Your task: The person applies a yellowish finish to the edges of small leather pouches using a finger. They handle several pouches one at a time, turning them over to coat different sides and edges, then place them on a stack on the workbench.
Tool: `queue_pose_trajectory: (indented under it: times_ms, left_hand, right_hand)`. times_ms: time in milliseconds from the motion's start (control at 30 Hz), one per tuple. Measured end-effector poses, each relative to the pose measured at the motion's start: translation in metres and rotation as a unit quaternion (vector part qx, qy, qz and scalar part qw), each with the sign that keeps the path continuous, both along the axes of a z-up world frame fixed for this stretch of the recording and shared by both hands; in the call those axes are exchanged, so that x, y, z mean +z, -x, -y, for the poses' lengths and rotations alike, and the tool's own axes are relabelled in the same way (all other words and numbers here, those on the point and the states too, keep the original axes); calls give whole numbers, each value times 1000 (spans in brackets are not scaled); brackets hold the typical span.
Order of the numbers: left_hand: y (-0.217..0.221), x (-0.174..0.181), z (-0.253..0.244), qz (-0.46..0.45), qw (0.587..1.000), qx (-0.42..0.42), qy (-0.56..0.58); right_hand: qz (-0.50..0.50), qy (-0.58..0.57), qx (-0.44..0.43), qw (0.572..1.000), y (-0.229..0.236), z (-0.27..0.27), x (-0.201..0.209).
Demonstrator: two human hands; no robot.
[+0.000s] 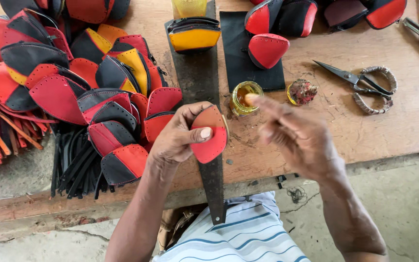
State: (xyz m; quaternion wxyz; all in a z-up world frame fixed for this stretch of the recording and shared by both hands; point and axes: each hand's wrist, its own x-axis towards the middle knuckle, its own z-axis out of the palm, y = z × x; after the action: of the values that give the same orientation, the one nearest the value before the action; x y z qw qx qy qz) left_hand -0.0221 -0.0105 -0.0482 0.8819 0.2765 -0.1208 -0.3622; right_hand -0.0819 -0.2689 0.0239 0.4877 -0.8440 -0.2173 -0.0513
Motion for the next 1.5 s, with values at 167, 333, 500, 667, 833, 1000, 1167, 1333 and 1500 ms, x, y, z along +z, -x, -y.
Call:
queue_pose_trajectory:
  times_ms: [167,333,500,667,833,1000,1167,1333,1500]
  left_hand:
    - [1,0,3,-26,998,-48,38]
    - [3,3,3,-16,996,-73,39]
    - [4,3,0,-8,996,-79,35]
    - [4,0,0,-6,998,-63,9]
    - [3,0,-4,-34,997,-50,53]
    - [3,-4,-5,-43,998,-30,37]
    - [-1,-9,-7,-20,999,-13,48]
    - [-2,-11,-6,-30,999,16,25]
    - [-2,-15,-4,-44,998,26,39]
  right_hand:
    - [-65,-77,50,994,6,-9,-2]
    - [-87,-86,96,988,3,-15,-6]
    - [-104,-56,87,989,4,-14,-4]
    - [-49,-6,89,995,3,-13,-9]
    - [-25,-44,136,989,6,-16,-8]
    - [-48,5,130,990,2,-20,1]
    - [50,36,116,991,-1,-24,11]
    - [96,154,90,979,-1,-29,1]
    - [224,220,49,948,-4,-25,-10]
